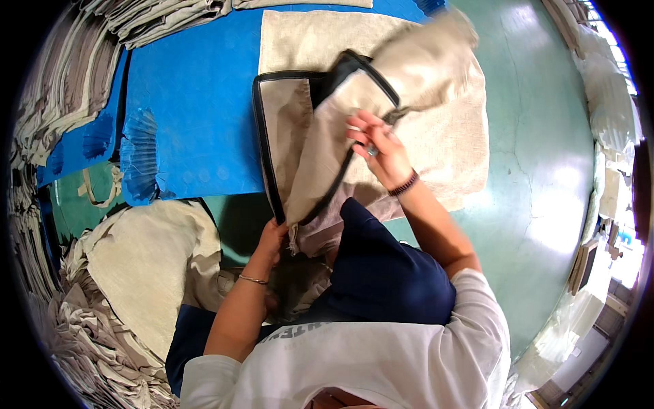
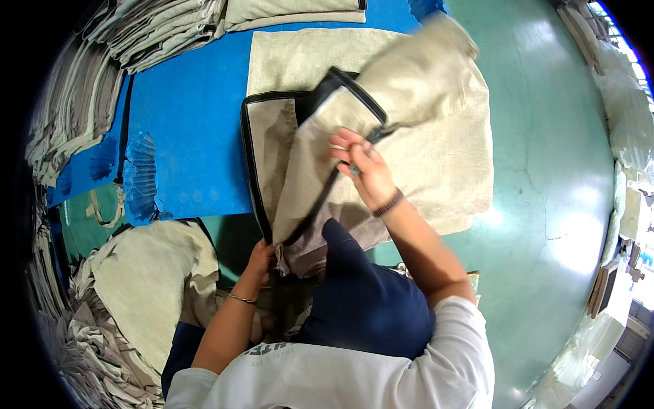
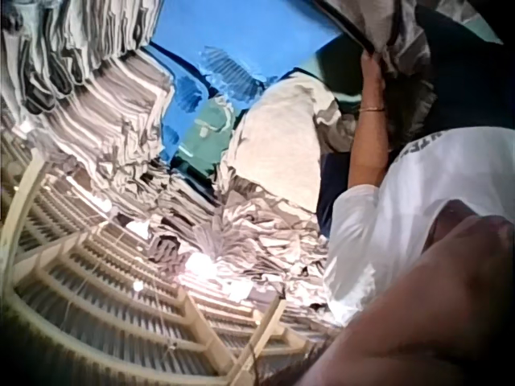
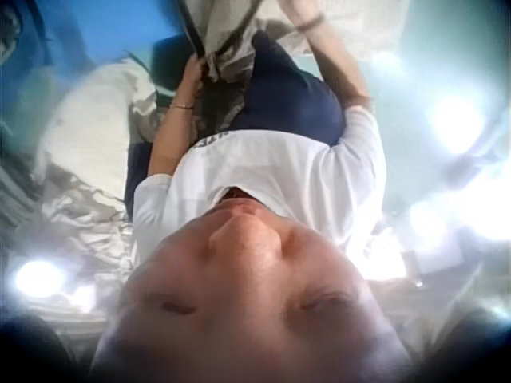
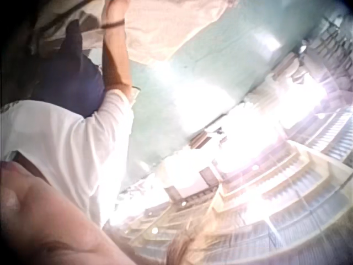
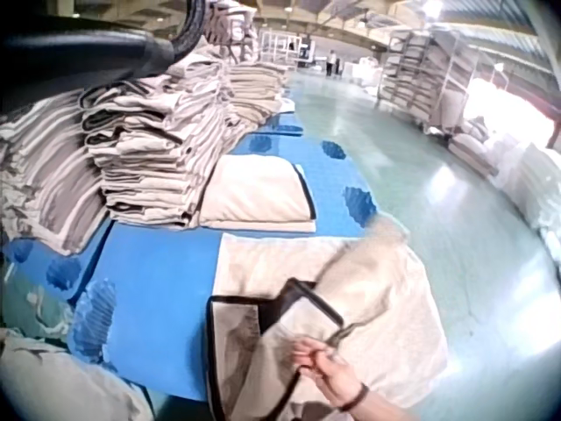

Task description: The person attaches a zipper slider to a fabric pillowcase, pulls the zipper closed, trims threads with scissors, and folds the pillowcase.

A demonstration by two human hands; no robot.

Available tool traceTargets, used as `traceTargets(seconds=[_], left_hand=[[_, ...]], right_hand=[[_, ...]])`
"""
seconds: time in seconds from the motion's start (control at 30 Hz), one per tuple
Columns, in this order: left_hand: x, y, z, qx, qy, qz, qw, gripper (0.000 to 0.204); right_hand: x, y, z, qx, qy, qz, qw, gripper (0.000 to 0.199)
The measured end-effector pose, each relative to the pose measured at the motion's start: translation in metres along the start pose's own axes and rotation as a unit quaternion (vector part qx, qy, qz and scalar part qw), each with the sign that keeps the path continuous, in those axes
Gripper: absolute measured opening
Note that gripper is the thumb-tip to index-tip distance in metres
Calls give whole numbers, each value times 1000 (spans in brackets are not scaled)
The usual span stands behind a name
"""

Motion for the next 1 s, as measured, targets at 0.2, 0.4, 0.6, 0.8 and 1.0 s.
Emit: traceTargets(seconds=[0.2,0.4,0.6,0.8,1.0], left_hand=[[-14,14,4,6,-2,-73,997,27],[-27,22,13,130,-42,-101,986,59],[-18,12,6,235,59,9,970,77],[13,-17,-18,226,16,126,966,60],[4,3,0,53,-4,-254,966,46]], right_hand=[[35,-12,36,-6,50,-63,997,23],[-32,39,-5,-310,-322,-83,891,12],[-53,16,19,-39,-208,121,970,11],[42,24,96,10,78,-43,996,21],[86,-12,104,-21,274,-245,930,22]])
Point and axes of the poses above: each hand's wrist, its own z-axis towards the middle knuckle, its own x-axis out of the palm, y = z × x, the point moved 4 cm from there along z, towards the middle knuckle, and after that the axes turned 6 degrees about x, right-handed, at the moved point
